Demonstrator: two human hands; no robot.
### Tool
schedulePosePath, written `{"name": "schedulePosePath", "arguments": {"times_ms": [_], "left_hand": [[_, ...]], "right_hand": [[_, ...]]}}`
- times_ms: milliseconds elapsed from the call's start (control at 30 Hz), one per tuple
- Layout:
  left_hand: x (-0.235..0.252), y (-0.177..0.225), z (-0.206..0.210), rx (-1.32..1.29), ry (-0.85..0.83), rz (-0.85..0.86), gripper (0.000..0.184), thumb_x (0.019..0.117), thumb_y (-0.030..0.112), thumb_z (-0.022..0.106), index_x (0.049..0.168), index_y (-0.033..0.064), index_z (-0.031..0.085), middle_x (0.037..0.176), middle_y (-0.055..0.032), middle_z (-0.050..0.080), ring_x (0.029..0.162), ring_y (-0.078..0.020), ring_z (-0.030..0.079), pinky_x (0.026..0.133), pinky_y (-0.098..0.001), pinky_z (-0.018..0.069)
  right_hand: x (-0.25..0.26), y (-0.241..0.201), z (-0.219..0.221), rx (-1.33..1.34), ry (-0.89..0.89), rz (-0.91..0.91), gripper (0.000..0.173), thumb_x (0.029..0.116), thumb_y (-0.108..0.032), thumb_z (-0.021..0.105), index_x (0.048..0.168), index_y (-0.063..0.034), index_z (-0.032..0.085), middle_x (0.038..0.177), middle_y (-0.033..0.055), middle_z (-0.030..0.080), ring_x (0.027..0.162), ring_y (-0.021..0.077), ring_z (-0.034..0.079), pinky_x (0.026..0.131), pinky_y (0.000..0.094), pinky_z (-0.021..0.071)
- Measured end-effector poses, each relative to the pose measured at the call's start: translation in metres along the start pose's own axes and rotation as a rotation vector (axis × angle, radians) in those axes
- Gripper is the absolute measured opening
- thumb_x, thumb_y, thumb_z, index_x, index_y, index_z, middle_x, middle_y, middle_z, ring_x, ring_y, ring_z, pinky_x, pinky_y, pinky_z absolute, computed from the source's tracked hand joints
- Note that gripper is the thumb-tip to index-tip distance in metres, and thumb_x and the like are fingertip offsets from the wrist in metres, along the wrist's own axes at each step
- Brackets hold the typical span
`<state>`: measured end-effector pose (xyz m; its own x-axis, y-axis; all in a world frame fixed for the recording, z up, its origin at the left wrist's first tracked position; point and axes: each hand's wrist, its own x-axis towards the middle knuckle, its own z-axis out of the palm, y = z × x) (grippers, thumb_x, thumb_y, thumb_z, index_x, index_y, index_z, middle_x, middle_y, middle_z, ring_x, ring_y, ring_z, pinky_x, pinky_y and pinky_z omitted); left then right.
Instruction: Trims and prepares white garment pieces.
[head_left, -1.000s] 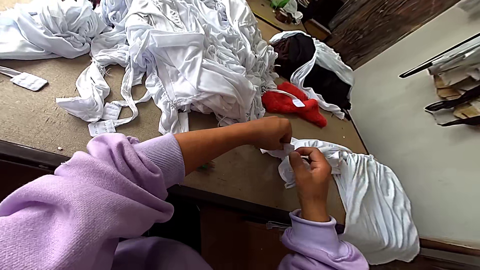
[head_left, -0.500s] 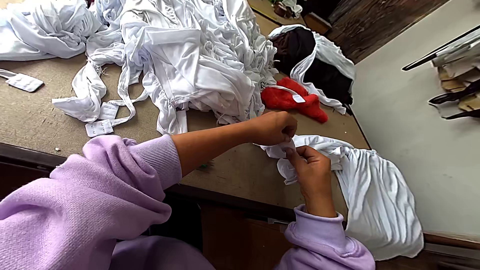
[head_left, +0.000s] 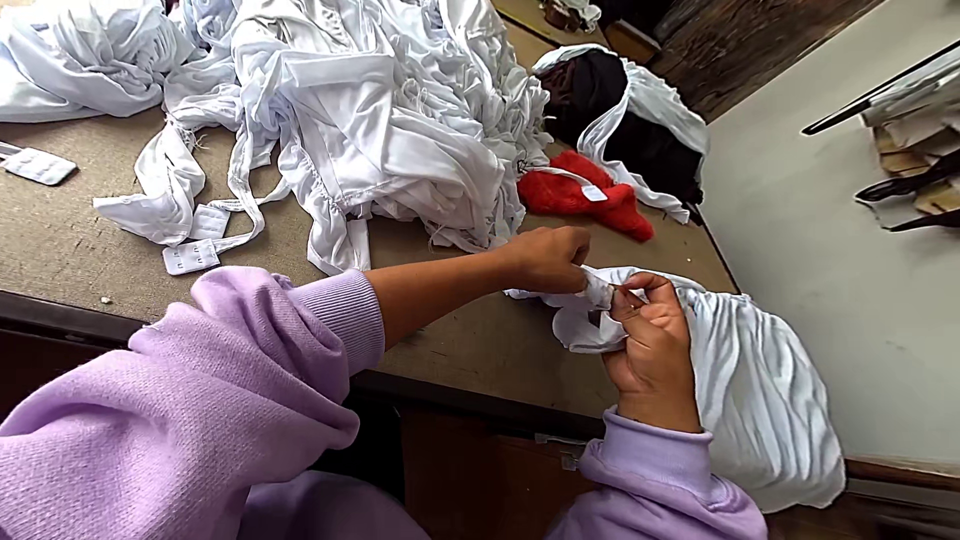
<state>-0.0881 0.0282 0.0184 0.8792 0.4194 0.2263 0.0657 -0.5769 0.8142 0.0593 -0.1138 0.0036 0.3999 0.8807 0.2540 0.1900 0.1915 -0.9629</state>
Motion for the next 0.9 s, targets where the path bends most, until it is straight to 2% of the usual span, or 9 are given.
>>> {"name": "schedulePosePath", "arguments": {"times_ms": [133,200,267,333,400,500,633,767,900], "left_hand": [[-0.004,0.008,0.006,0.264,-0.019,0.007,0.027,0.0924,0.017,0.068,0.11,-0.0029,0.064,0.097,-0.0192,0.069,0.095,-0.0356,0.067,0.08,-0.0557,0.0511],[-0.003,0.008,0.007,0.291,-0.016,0.015,0.023,0.0931,0.007,0.064,0.113,-0.0047,0.065,0.101,-0.0209,0.07,0.1,-0.0373,0.067,0.084,-0.0563,0.0515],[0.0,0.006,0.005,0.251,-0.024,0.01,0.027,0.0893,-0.002,0.063,0.116,-0.0079,0.061,0.109,-0.0237,0.066,0.106,-0.0387,0.064,0.089,-0.0555,0.0506],[0.0,0.004,-0.001,0.217,-0.066,-0.012,0.038,0.0863,-0.004,0.066,0.122,-0.0097,0.056,0.115,-0.0253,0.062,0.111,-0.0392,0.061,0.093,-0.0542,0.0493],[-0.002,0.006,-0.008,0.243,-0.099,0.004,0.043,0.0858,-0.002,0.071,0.126,-0.0086,0.055,0.12,-0.0246,0.061,0.115,-0.038,0.06,0.095,-0.0523,0.049],[-0.006,0.012,-0.014,0.308,-0.069,0.164,0.035,0.0816,-0.008,0.068,0.116,-0.0083,0.062,0.11,-0.0219,0.065,0.107,-0.0351,0.062,0.091,-0.0489,0.0493],[-0.007,0.016,-0.017,0.321,-0.033,0.128,0.019,0.086,-0.005,0.064,0.105,-0.0039,0.064,0.094,-0.0155,0.066,0.09,-0.0299,0.064,0.078,-0.0481,0.0505],[-0.01,0.01,-0.011,0.287,0.189,0.22,0.013,0.0938,0.009,0.066,0.099,-0.003,0.065,0.079,-0.0127,0.065,0.077,-0.029,0.065,0.069,-0.0477,0.0498],[-0.016,0.017,-0.011,0.426,0.188,0.201,0.015,0.0964,0.008,0.059,0.107,0.0006,0.066,0.081,-0.0137,0.067,0.081,-0.0329,0.068,0.069,-0.0503,0.0518]], "right_hand": [[0.001,-0.001,0.009,-0.069,-0.005,0.047,0.019,0.1079,-0.006,0.039,0.107,-0.0198,0.052,0.088,-0.0135,0.063,0.079,-0.0035,0.064,0.075,0.0175,0.057],[0.001,-0.002,0.011,-0.128,-0.027,0.027,0.014,0.1102,-0.017,0.039,0.108,-0.0199,0.052,0.088,-0.0141,0.06,0.079,-0.0052,0.061,0.076,0.016,0.0545],[-0.001,-0.003,0.01,-0.267,-0.085,-0.045,0.006,0.1066,-0.025,0.05,0.111,-0.0201,0.049,0.092,-0.0148,0.059,0.083,-0.0073,0.061,0.079,0.015,0.0535],[-0.005,-0.006,0.01,-0.559,-0.101,-0.129,0.041,0.0923,-0.026,0.071,0.12,-0.0102,0.045,0.1,-0.0054,0.06,0.088,-0.003,0.062,0.08,0.0188,0.0545],[-0.005,-0.006,0.011,-0.784,-0.056,-0.187,0.047,0.0894,-0.018,0.076,0.12,0.0035,0.047,0.097,0.0138,0.061,0.086,0.016,0.062,0.078,0.0368,0.0522],[0.0,-0.004,0.009,-0.882,-0.013,-0.205,0.023,0.0993,-0.012,0.061,0.113,0.0051,0.054,0.094,0.0175,0.06,0.083,0.0235,0.06,0.074,0.0436,0.0495],[-0.003,-0.008,0.014,-0.961,0.001,-0.369,0.028,0.1043,-0.016,0.055,0.123,0.0053,0.054,0.095,0.0212,0.068,0.08,0.027,0.068,0.073,0.0449,0.0546],[-0.008,-0.015,0.021,-1.064,0.05,-0.444,0.029,0.1081,-0.023,0.051,0.114,0.0049,0.057,0.075,0.0161,0.059,0.06,0.0245,0.057,0.058,0.0426,0.0468],[-0.004,-0.02,0.015,-1.076,0.086,-0.447,0.037,0.1089,-0.023,0.049,0.104,0.0085,0.066,0.09,0.0241,0.064,0.084,0.0326,0.063,0.077,0.0473,0.0496]]}}
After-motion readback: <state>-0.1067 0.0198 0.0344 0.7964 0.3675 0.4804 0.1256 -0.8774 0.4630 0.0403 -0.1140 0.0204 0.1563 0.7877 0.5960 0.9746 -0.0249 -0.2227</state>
